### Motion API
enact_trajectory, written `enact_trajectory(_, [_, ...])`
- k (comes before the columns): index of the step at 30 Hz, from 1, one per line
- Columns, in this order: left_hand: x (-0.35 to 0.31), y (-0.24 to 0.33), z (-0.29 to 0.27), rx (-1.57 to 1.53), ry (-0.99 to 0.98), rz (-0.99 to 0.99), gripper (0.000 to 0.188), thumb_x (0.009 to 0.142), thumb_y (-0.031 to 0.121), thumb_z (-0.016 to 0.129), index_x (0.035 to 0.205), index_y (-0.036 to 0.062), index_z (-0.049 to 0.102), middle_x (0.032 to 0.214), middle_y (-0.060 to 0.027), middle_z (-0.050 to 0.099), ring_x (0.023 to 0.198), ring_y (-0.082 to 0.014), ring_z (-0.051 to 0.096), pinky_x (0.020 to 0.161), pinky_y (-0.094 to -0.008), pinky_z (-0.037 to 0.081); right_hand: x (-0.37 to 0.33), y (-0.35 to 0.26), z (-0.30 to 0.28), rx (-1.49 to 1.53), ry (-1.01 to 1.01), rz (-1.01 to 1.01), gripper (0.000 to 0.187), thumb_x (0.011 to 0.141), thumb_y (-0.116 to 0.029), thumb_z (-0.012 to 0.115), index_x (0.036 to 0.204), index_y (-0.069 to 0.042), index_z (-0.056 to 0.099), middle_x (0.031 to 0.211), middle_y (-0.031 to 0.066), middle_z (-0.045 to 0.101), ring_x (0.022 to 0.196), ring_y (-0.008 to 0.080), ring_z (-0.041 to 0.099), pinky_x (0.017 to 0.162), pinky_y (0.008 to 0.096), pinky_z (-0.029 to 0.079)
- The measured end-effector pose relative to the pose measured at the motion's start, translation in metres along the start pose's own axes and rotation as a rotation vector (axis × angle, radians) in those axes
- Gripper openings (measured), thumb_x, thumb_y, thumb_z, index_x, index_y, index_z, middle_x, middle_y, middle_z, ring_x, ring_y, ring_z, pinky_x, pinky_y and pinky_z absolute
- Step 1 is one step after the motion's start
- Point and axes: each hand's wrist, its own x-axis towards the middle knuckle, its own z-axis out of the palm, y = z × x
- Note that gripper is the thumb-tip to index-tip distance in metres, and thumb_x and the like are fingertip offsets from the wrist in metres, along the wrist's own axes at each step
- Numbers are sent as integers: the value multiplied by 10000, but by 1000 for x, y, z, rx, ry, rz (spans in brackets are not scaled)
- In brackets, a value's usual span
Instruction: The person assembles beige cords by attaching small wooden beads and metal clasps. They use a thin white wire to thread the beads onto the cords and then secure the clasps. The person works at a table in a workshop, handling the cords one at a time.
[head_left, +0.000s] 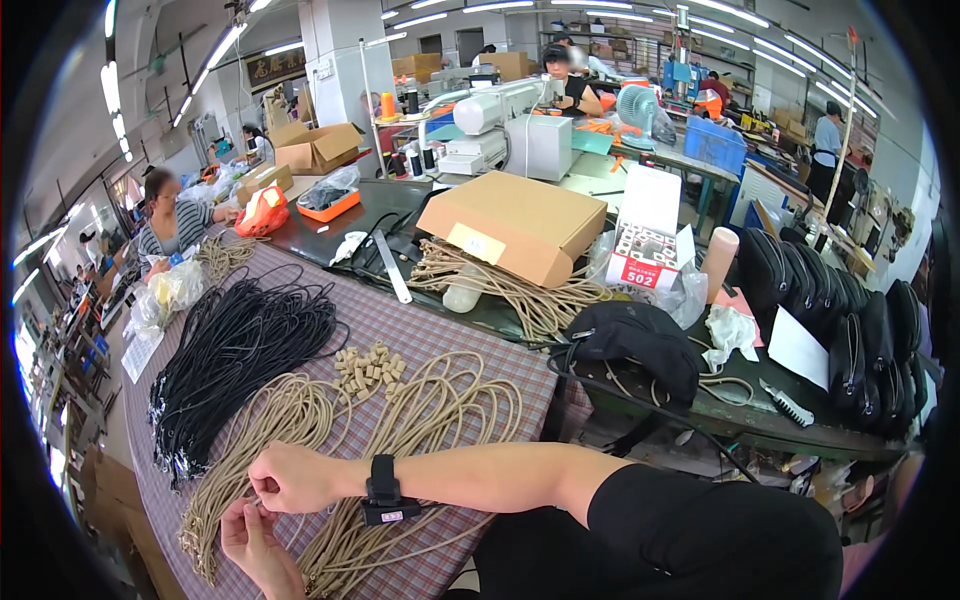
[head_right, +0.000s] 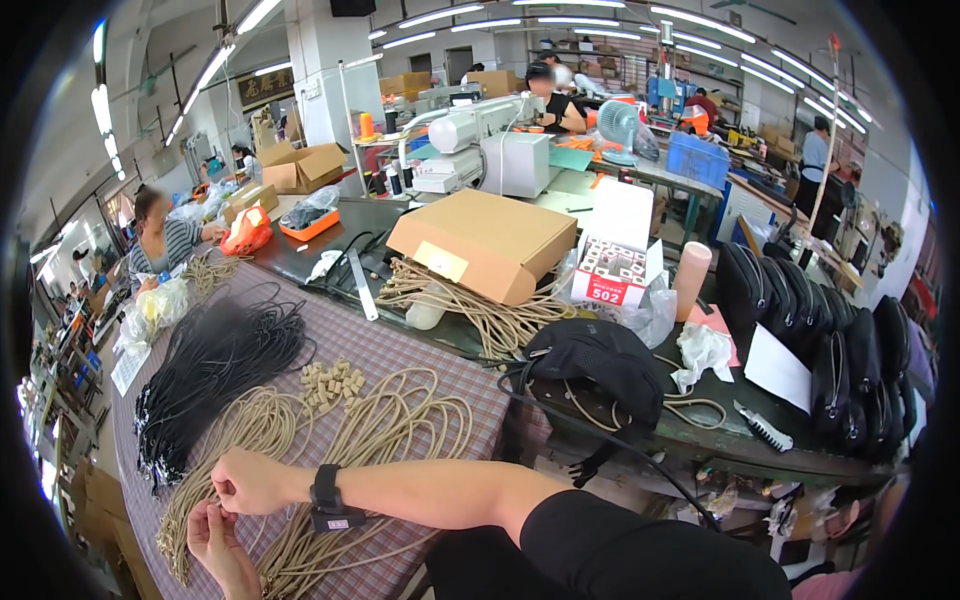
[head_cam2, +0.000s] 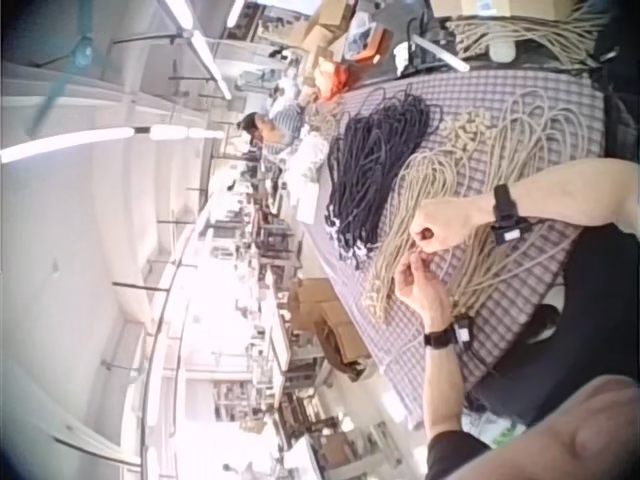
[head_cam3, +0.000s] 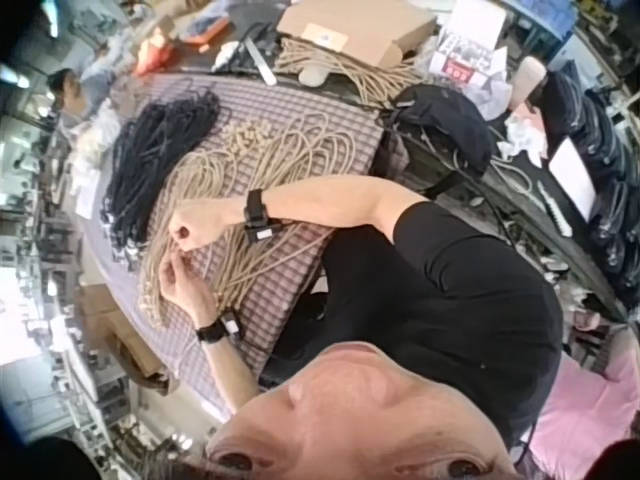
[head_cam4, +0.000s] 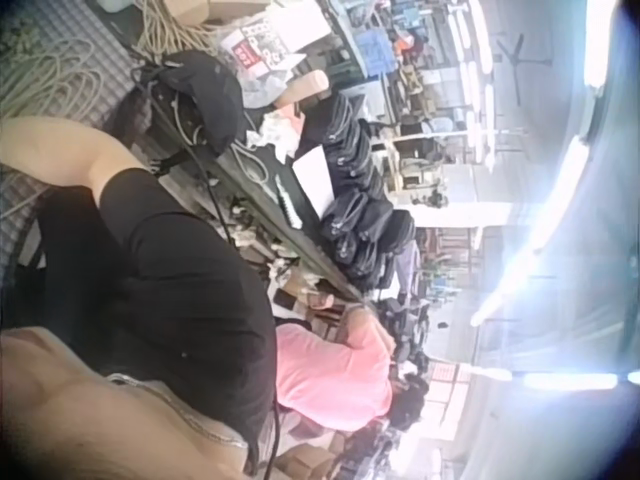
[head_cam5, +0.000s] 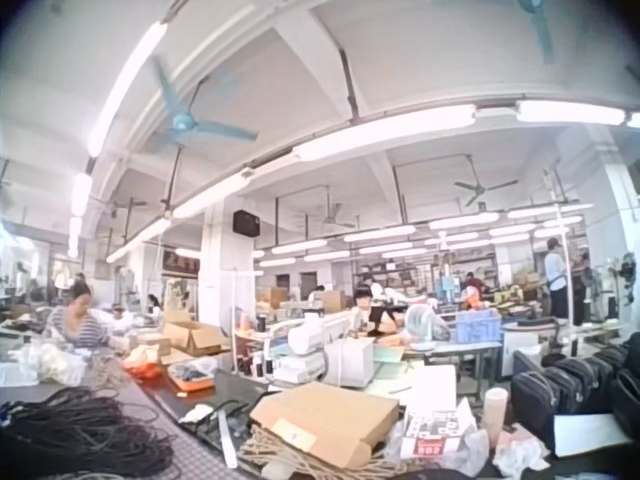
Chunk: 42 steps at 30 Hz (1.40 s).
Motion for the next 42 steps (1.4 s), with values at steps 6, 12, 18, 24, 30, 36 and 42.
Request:
enact_trajectory(6, [-6, 11, 11, 36, 11, 35, 97, 1069, 44, 659, 1141, -21, 646, 1104, -83, 680, 942, -148, 670, 873, -306, 591, 0, -2, -1, -5, 4, 5, 148, 810, -112, 735, 773, 26, 692, 770, 183, 725, 757, 349, 718, 690, 448, 549])
enact_trajectory(12, [-5, 11, 16, 161, 36, 82, 131, 1051, 27, 672, 1163, -38, 651, 1123, -106, 705, 943, -153, 685, 840, -318, 598, 0, 2, 0, -43, 32, -67, 155, 852, -90, 723, 777, 36, 673, 722, 167, 708, 669, 310, 700, 633, 418, 532])
enact_trajectory(18, [-8, 18, 22, 325, 26, 87, 139, 1044, 36, 687, 1134, -69, 697, 1030, -109, 758, 837, -136, 689, 766, -282, 575, 0, 1, 1, -23, -31, -53, 150, 840, -104, 731, 783, 28, 688, 744, 178, 716, 703, 344, 707, 658, 436, 544])
enact_trajectory(24, [-10, 18, 27, 338, 50, 116, 95, 1024, -6, 681, 1078, -76, 715, 1010, -108, 739, 822, -144, 673, 746, -280, 575, -1, 3, 4, -54, -3, -102, 153, 841, -103, 732, 773, 23, 678, 731, 192, 705, 675, 357, 703, 625, 448, 532])
enact_trajectory(30, [-8, 18, 33, 364, -8, 294, 129, 1004, -90, 651, 1108, -73, 725, 1101, -99, 715, 872, -150, 672, 784, -286, 585, -3, -5, 2, -191, 5, -60, 187, 906, -142, 650, 809, 18, 639, 738, 182, 712, 687, 397, 695, 640, 491, 530])
enact_trajectory(36, [-13, 8, 24, 358, -15, 149, 152, 967, -148, 656, 1093, -89, 718, 1034, -90, 721, 880, -153, 696, 774, -285, 590, -8, -8, 3, -209, -5, -85, 289, 1043, -259, 582, 921, 3, 571, 677, 187, 660, 657, 423, 661, 634, 529, 508])
enact_trajectory(42, [-16, 16, 26, 405, -16, 99, 184, 930, -145, 689, 1102, -83, 712, 968, -68, 747, 871, -131, 700, 746, -274, 575, -9, -14, 4, -259, -131, -65, 389, 1082, -334, 580, 896, 7, 601, 724, 206, 677, 710, 448, 676, 670, 538, 524])
